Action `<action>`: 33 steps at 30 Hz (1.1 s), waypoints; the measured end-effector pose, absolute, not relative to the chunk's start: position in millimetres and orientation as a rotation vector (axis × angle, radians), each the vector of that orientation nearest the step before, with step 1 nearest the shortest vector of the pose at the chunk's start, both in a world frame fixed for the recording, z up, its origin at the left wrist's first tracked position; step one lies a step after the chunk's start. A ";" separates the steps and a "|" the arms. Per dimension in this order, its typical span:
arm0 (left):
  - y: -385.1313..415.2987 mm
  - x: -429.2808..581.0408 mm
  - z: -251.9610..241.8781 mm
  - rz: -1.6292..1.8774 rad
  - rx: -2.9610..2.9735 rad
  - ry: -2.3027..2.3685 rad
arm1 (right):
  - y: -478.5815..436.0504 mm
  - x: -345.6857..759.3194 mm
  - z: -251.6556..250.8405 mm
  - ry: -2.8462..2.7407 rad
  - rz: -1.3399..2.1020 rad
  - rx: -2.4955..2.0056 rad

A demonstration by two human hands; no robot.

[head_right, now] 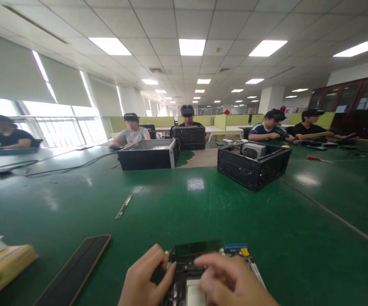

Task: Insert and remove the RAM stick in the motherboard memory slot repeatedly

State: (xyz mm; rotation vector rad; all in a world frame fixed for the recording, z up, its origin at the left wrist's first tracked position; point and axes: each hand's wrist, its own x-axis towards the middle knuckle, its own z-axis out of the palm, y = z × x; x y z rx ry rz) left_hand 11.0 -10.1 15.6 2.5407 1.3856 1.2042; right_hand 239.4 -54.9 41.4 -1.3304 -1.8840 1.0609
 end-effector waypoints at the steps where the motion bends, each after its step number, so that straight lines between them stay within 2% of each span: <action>1: -11.5 11.9 19.0 1.181 2.518 1.397 | -50.8 246.3 42.1 -1.807 0.908 -1.421; 3: -13.4 13.4 23.3 1.084 2.511 1.386 | -39.4 260.2 37.5 -1.753 0.599 -1.570; 5: -13.5 13.4 23.1 1.010 2.529 1.366 | -28.0 269.9 26.7 -1.788 0.481 -1.632; 10: -8.9 8.9 9.3 0.909 2.456 1.329 | -17.9 273.2 6.4 -1.891 0.503 -1.631; 19: -5.7 9.4 7.6 1.082 2.364 1.285 | -21.1 271.2 14.6 -1.954 0.500 -1.498; 33: -6.5 9.2 11.1 1.144 2.367 1.282 | -18.9 271.7 15.7 -1.959 0.540 -1.493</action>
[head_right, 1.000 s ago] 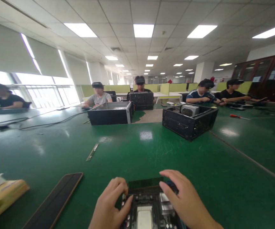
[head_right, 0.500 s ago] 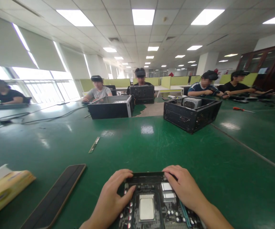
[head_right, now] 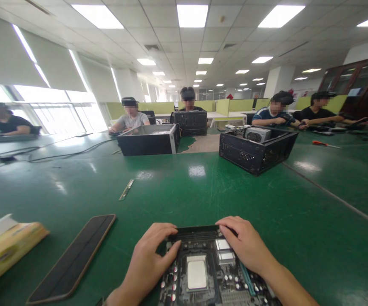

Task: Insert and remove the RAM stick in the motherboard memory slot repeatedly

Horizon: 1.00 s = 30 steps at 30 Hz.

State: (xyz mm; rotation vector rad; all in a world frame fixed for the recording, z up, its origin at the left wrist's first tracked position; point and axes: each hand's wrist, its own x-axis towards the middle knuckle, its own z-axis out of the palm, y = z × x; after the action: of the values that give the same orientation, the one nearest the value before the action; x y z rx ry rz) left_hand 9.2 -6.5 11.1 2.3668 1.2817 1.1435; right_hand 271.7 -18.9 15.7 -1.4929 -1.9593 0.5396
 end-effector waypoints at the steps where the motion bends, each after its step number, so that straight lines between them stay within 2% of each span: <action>1: -6.4 9.0 10.7 1.142 2.368 1.289 | -19.6 271.9 16.1 -1.965 0.540 -1.494; 30: -8.8 10.4 12.1 1.021 2.363 1.378 | -21.7 270.2 14.4 -2.027 0.397 -1.531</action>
State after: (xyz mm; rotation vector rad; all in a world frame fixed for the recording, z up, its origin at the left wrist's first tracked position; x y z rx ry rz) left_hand 10.4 -8.8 12.1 2.3634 1.3782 1.0208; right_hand 270.2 -21.7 14.4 -1.5309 -2.0272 0.3967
